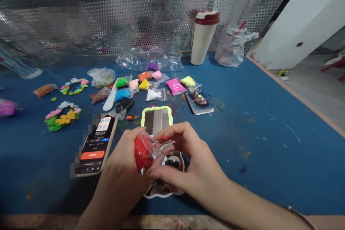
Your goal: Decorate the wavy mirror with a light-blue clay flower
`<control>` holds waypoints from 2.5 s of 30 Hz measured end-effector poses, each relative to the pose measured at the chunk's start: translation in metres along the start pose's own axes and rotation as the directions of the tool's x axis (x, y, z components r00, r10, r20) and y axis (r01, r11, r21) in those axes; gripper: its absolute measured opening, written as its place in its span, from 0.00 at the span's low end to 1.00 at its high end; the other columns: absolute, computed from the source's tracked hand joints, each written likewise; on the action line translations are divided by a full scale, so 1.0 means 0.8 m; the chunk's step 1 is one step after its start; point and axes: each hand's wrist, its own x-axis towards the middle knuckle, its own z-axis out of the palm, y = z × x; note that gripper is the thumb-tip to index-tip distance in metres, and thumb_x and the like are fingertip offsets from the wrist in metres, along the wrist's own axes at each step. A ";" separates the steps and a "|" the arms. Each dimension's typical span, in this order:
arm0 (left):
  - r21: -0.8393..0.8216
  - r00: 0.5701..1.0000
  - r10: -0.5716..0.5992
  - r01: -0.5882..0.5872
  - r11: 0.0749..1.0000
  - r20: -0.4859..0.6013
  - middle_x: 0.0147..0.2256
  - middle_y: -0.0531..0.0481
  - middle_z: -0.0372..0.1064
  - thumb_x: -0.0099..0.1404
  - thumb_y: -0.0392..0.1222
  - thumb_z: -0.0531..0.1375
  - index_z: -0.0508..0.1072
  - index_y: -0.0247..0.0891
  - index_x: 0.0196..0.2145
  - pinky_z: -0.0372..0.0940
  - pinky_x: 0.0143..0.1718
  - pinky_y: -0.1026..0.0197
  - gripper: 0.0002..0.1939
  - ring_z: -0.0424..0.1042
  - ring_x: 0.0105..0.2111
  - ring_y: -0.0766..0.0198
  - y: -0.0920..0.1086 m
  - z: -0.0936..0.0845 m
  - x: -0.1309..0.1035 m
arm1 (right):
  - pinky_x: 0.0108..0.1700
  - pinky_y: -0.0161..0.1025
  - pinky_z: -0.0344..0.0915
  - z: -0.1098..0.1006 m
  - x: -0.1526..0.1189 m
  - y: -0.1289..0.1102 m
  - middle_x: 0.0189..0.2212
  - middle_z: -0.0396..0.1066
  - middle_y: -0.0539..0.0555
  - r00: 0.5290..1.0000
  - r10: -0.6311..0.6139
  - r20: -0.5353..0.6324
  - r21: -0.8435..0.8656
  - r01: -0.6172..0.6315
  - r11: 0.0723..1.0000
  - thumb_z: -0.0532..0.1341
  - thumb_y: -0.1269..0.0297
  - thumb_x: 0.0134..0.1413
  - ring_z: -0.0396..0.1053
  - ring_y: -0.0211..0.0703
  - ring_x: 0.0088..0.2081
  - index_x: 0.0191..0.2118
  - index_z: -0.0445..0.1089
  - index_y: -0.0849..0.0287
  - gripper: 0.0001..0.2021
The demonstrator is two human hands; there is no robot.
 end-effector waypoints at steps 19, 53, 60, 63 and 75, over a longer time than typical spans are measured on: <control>-0.639 0.901 -0.186 0.412 0.650 0.392 0.31 0.53 0.74 0.68 0.40 0.51 0.73 0.41 0.36 0.68 0.31 0.65 0.10 0.73 0.30 0.65 0.007 -0.040 0.003 | 0.35 0.36 0.73 -0.015 0.007 -0.030 0.34 0.76 0.52 0.993 0.111 -0.048 0.055 -0.108 0.993 0.66 0.62 0.49 0.75 0.40 0.34 0.31 0.61 0.55 0.11; -0.550 0.891 -0.133 0.380 0.744 0.435 0.23 0.55 0.74 0.64 0.40 0.56 0.76 0.40 0.28 0.62 0.21 0.68 0.11 0.71 0.22 0.66 0.018 -0.046 -0.002 | 0.25 0.31 0.69 -0.013 -0.010 -0.045 0.23 0.71 0.46 0.997 0.077 0.007 -0.137 -0.075 0.988 0.64 0.67 0.50 0.70 0.37 0.25 0.32 0.61 0.53 0.09; 0.064 0.984 0.007 0.004 0.998 -0.180 0.25 0.61 0.75 0.66 0.40 0.57 0.75 0.45 0.31 0.62 0.26 0.67 0.08 0.72 0.23 0.69 -0.013 -0.094 0.059 | 0.29 0.30 0.64 -0.046 0.025 -0.013 0.22 0.68 0.45 0.983 0.126 -0.132 0.248 -0.091 0.964 0.65 0.62 0.53 0.65 0.33 0.27 0.32 0.65 0.55 0.07; 0.418 0.966 0.129 -0.024 0.908 -0.223 0.31 0.51 0.77 0.68 0.43 0.54 0.74 0.41 0.35 0.62 0.32 0.62 0.10 0.74 0.31 0.62 -0.049 -0.090 0.116 | 0.29 0.31 0.63 -0.054 0.035 0.003 0.21 0.68 0.47 0.961 0.266 -0.071 0.377 -0.221 0.900 0.65 0.61 0.51 0.65 0.33 0.25 0.28 0.66 0.57 0.09; 0.475 0.950 -0.023 -0.134 0.870 0.310 0.50 0.43 0.66 0.67 0.44 0.58 0.67 0.36 0.51 0.69 0.43 0.48 0.17 0.71 0.44 0.56 -0.125 -0.001 0.208 | 0.43 0.34 0.67 -0.050 0.040 0.019 0.36 0.78 0.53 0.915 0.402 0.032 0.489 -0.365 0.792 0.68 0.64 0.48 0.74 0.36 0.37 0.35 0.71 0.57 0.08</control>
